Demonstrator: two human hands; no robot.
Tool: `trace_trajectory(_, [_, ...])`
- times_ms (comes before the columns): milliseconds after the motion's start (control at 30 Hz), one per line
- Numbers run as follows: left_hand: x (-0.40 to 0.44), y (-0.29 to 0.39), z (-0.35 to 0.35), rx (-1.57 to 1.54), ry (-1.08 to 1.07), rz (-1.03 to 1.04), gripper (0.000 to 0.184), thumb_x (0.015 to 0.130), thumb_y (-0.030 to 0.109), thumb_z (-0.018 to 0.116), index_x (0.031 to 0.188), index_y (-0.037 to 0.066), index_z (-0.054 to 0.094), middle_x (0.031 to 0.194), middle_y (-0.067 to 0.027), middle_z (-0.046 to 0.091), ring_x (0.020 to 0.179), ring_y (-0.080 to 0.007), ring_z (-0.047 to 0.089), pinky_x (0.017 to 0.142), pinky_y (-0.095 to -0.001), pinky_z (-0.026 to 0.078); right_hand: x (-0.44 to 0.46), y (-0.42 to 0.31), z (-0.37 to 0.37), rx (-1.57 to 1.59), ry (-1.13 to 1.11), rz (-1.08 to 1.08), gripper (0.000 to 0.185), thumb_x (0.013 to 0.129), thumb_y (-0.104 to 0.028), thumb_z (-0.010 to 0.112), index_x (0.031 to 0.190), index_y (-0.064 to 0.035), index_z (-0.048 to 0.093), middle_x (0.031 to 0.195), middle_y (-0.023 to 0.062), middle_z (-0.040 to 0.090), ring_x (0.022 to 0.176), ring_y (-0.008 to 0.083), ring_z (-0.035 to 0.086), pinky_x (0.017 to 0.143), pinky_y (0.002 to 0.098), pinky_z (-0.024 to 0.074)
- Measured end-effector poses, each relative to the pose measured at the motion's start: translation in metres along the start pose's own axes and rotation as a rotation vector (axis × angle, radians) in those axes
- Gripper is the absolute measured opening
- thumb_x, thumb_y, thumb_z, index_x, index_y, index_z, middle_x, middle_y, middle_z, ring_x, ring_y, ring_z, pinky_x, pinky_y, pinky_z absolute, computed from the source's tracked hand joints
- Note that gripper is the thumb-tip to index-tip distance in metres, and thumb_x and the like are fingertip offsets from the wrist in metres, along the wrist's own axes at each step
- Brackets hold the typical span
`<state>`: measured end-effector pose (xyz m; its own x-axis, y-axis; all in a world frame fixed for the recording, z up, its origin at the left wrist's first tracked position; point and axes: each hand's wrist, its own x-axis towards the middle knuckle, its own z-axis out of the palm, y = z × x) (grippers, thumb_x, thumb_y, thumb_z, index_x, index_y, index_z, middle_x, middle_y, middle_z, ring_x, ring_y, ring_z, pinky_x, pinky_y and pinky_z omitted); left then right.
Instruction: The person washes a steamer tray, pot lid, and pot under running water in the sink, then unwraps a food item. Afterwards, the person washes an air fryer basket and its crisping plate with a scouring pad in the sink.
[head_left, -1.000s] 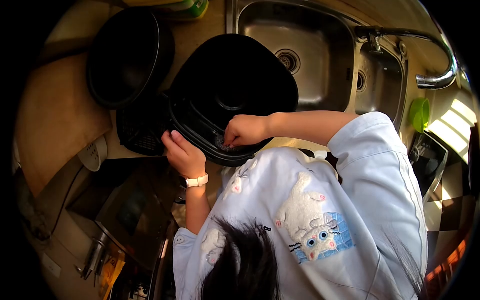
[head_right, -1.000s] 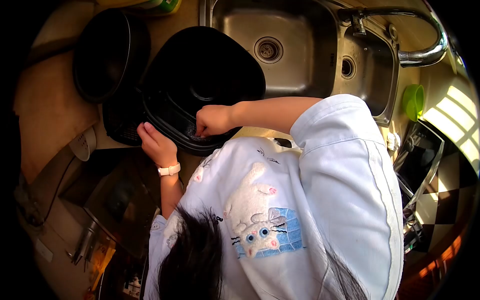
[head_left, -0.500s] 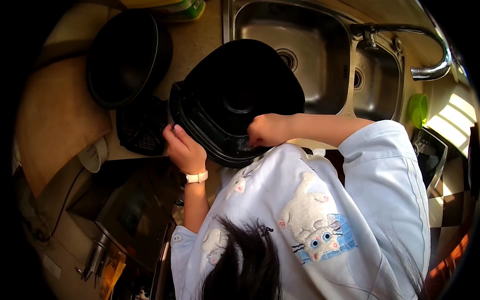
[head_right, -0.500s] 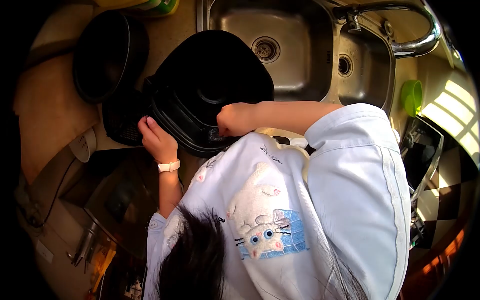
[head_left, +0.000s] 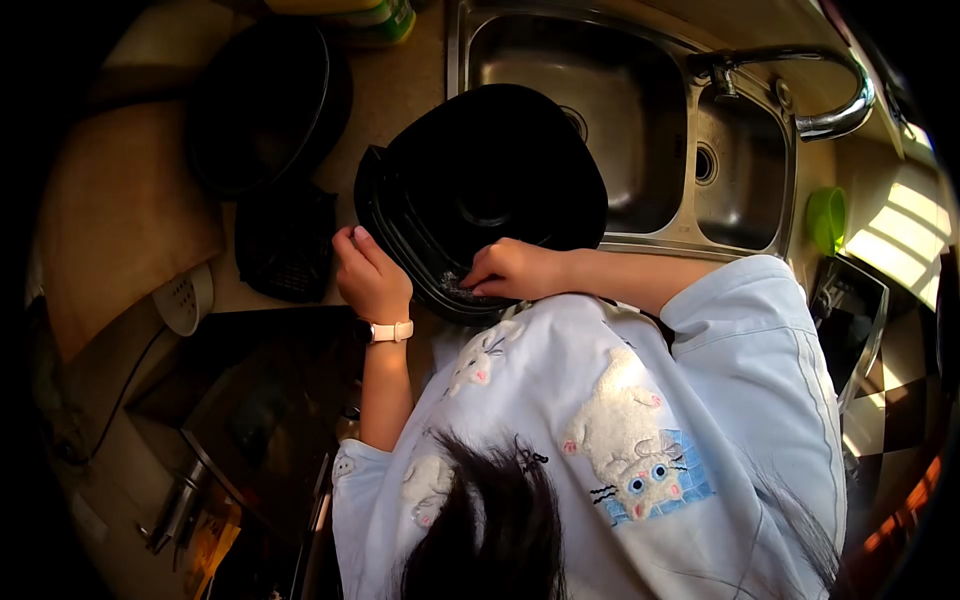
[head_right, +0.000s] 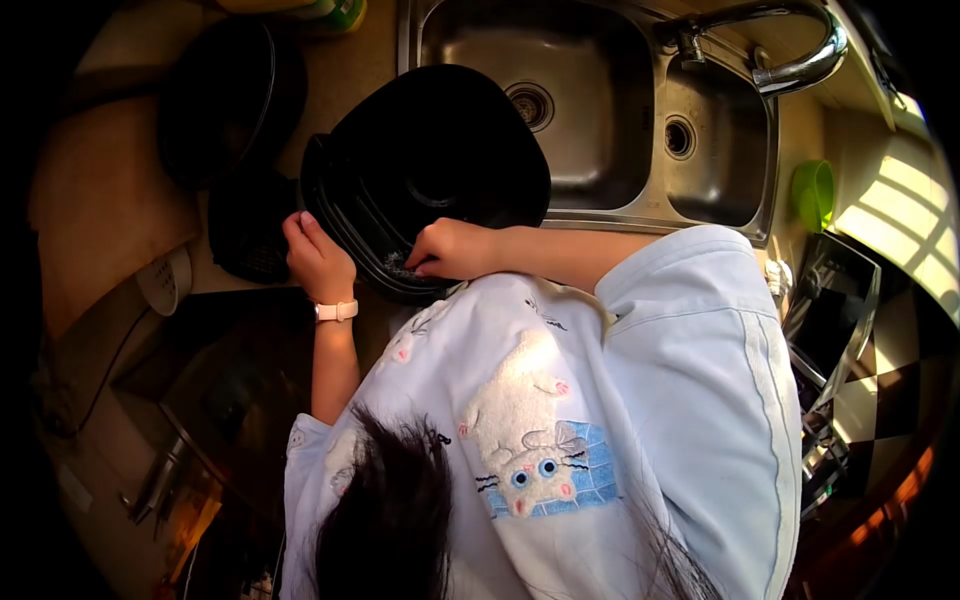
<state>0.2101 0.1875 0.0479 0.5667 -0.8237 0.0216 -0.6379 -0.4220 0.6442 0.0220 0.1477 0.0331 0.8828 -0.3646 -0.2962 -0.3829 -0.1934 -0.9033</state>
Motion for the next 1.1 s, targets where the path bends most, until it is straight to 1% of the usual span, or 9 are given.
trace_trajectory(100, [0.001,-0.007,0.002,0.018,0.022,0.028,0.027,0.09,0.024,0.036,0.091,0.001,0.049,0.059,-0.0169,0.056,0.055,-0.0357,0.056,0.045,-0.0407,0.04,0.033,-0.014,0.044,0.108,0.618,-0.022,0.018,0.074,-0.007,0.058,0.091,-0.0001,0.056,0.085,0.0143,0.054,0.079,0.0308,0.055,0.071,0.0344,0.0462])
trace_trajectory(167, [0.0,-0.006,0.001,0.046,-0.037,0.058,0.029,0.089,0.026,0.035,0.09,0.002,0.05,0.062,-0.0183,0.057,0.058,-0.0379,0.055,0.047,-0.0429,0.04,0.06,-0.024,0.038,0.148,0.825,-0.085,0.018,0.073,-0.005,0.058,0.09,-0.0009,0.053,0.084,0.0136,0.053,0.076,0.0316,0.054,0.067,0.0354,0.0459])
trace_trajectory(467, [-0.001,-0.002,-0.004,0.079,-0.028,0.013,0.03,0.089,0.027,0.035,0.09,0.002,0.051,0.062,-0.0193,0.057,0.058,-0.0396,0.054,0.048,-0.0443,0.04,0.047,-0.011,0.024,0.069,0.457,-0.253,0.017,0.073,-0.002,0.057,0.089,-0.0049,0.052,0.083,0.0112,0.05,0.079,0.0301,0.053,0.067,0.035,0.0454])
trace_trajectory(700, [0.003,-0.006,-0.005,0.121,-0.115,0.044,0.037,0.089,0.031,0.034,0.081,-0.001,0.051,0.063,-0.0223,0.056,0.06,-0.0413,0.053,0.05,-0.047,0.039,0.129,0.017,0.026,0.094,0.815,0.096,0.021,0.074,-0.004,0.052,0.095,-0.0036,0.051,0.091,0.0178,0.052,0.083,0.0321,0.054,0.071,0.0366,0.045])
trace_trajectory(767, [0.006,-0.004,-0.003,0.107,-0.105,0.058,0.038,0.089,0.032,0.034,0.08,-0.001,0.051,0.064,-0.023,0.056,0.061,-0.0418,0.053,0.051,-0.0479,0.039,0.132,0.024,0.027,-0.171,0.66,0.309,0.024,0.074,-0.006,0.049,0.098,-0.0042,0.051,0.092,0.0189,0.053,0.082,0.0323,0.055,0.073,0.0379,0.046])
trace_trajectory(900, [0.008,-0.002,-0.004,0.083,-0.076,0.046,0.04,0.089,0.034,0.034,0.081,-0.001,0.051,0.066,-0.0229,0.057,0.063,-0.0427,0.053,0.053,-0.0482,0.04,0.111,0.03,-0.006,-0.78,0.472,0.087,0.024,0.074,-0.012,0.049,0.097,-0.008,0.055,0.089,0.0138,0.054,0.078,0.0265,0.057,0.067,0.034,0.0468])
trace_trajectory(1000, [0.007,0.003,-0.01,0.09,-0.2,-0.083,0.048,0.089,0.038,0.03,0.104,-0.004,0.051,0.087,-0.0267,0.058,0.082,-0.0433,0.054,0.069,-0.0463,0.042,0.102,0.058,-0.039,-1.115,0.644,0.185,0.024,0.073,-0.013,0.049,0.096,-0.0109,0.056,0.092,0.0124,0.053,0.077,0.0241,0.056,0.06,0.0322,0.0452])
trace_trajectory(1033, [0.008,0.004,-0.012,0.127,-0.258,-0.128,0.048,0.09,0.038,0.03,0.102,-0.004,0.051,0.087,-0.0265,0.058,0.081,-0.0433,0.054,0.069,-0.0465,0.042,0.097,0.066,-0.051,-1.016,0.66,0.373,0.026,0.075,-0.013,0.048,0.099,-0.0105,0.055,0.096,0.0131,0.052,0.08,0.0248,0.056,0.063,0.034,0.0462])
trace_trajectory(1100, [0.006,0.001,-0.013,0.173,-0.316,-0.18,0.048,0.09,0.038,0.03,0.101,-0.003,0.051,0.086,-0.0263,0.058,0.081,-0.0432,0.054,0.069,-0.0466,0.042,0.091,0.078,-0.06,-0.869,0.673,0.415,0.027,0.076,-0.013,0.047,0.102,-0.0093,0.053,0.096,0.0136,0.052,0.083,0.0265,0.055,0.066,0.0357,0.0471])
